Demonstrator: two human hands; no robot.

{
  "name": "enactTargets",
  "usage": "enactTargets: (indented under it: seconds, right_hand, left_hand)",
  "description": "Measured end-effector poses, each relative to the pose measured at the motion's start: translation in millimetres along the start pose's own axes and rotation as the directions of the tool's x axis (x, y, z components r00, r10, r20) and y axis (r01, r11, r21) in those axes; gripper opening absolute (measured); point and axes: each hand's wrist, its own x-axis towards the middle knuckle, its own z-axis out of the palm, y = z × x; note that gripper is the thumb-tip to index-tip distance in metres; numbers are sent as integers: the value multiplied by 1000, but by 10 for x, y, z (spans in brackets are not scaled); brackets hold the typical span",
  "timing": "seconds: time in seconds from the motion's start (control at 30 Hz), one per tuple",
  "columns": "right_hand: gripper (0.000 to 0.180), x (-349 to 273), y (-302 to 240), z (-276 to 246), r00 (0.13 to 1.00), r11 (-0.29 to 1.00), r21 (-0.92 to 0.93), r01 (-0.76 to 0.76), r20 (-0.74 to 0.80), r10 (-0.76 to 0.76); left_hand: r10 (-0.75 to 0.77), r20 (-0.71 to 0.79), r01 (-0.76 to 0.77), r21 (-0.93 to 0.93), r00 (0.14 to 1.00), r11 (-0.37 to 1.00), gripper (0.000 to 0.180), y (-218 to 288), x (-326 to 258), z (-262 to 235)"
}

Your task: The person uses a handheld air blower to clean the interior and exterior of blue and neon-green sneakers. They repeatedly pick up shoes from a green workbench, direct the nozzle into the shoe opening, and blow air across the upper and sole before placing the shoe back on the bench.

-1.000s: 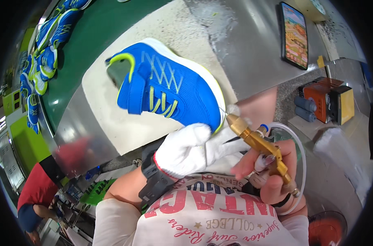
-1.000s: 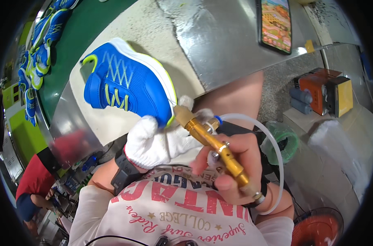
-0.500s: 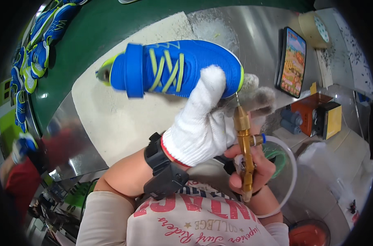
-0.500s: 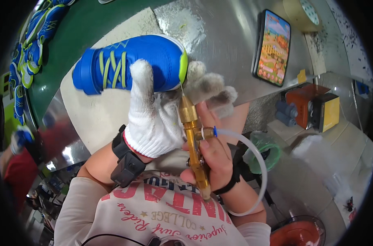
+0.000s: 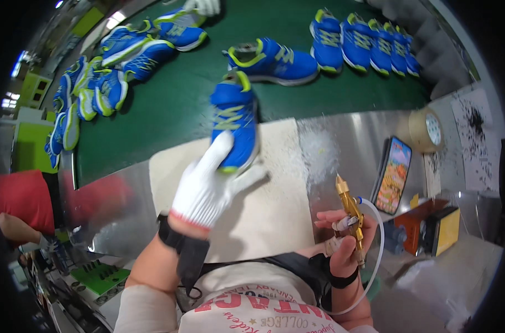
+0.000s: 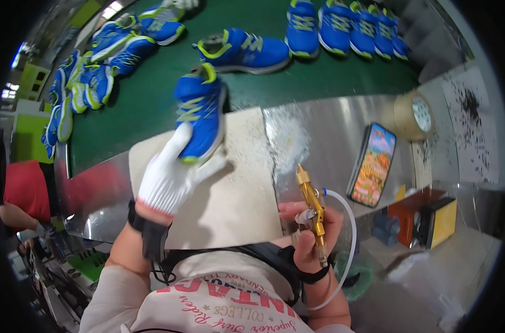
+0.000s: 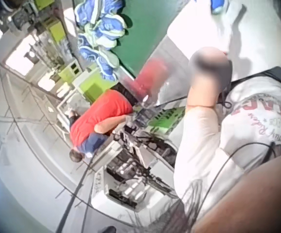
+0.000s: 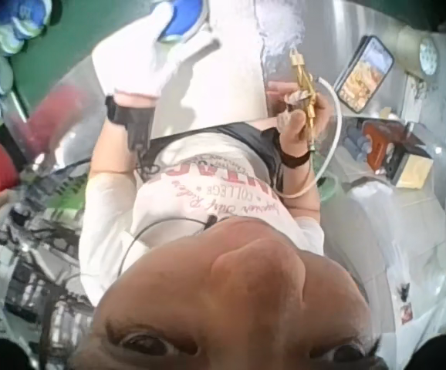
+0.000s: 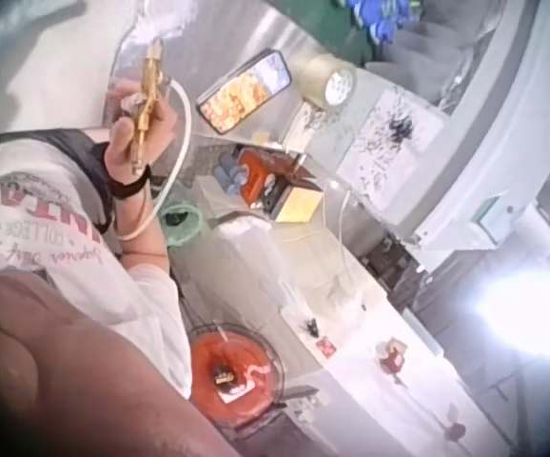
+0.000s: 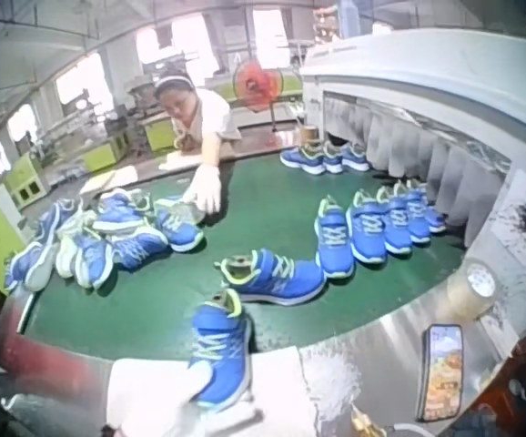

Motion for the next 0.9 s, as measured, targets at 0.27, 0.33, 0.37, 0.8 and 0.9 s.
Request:
enactTargets:
  seconds: [0.27,0.33,0.37,0.8,0.9]
  right_hand:
    - [64,153,226,12,979,982,-41,-183,87,186]
    - [64,185,227,58,971,972,-63,-228,56,231]
    - [64,204,211,92,966,965,-70,-251,42,254]
    - [59,274,176,155,965,948,-176,-264,-49,259]
    - [51,278,161,193,966,950,-176,-256,-23,256]
  left_hand:
    - [24,249,-71,182,968,981,43,375,1977,237]
    - [-74,268,-21,336,961,942,45,599,2170,202]
    - [-184,232,74,414,955,907,48,725,2227,125]
    - [221,-422,-390,-373,879,842,46,1493,2866,141]
    - [242,-323,-334,-272,915,902,34,1509,2762,-65]
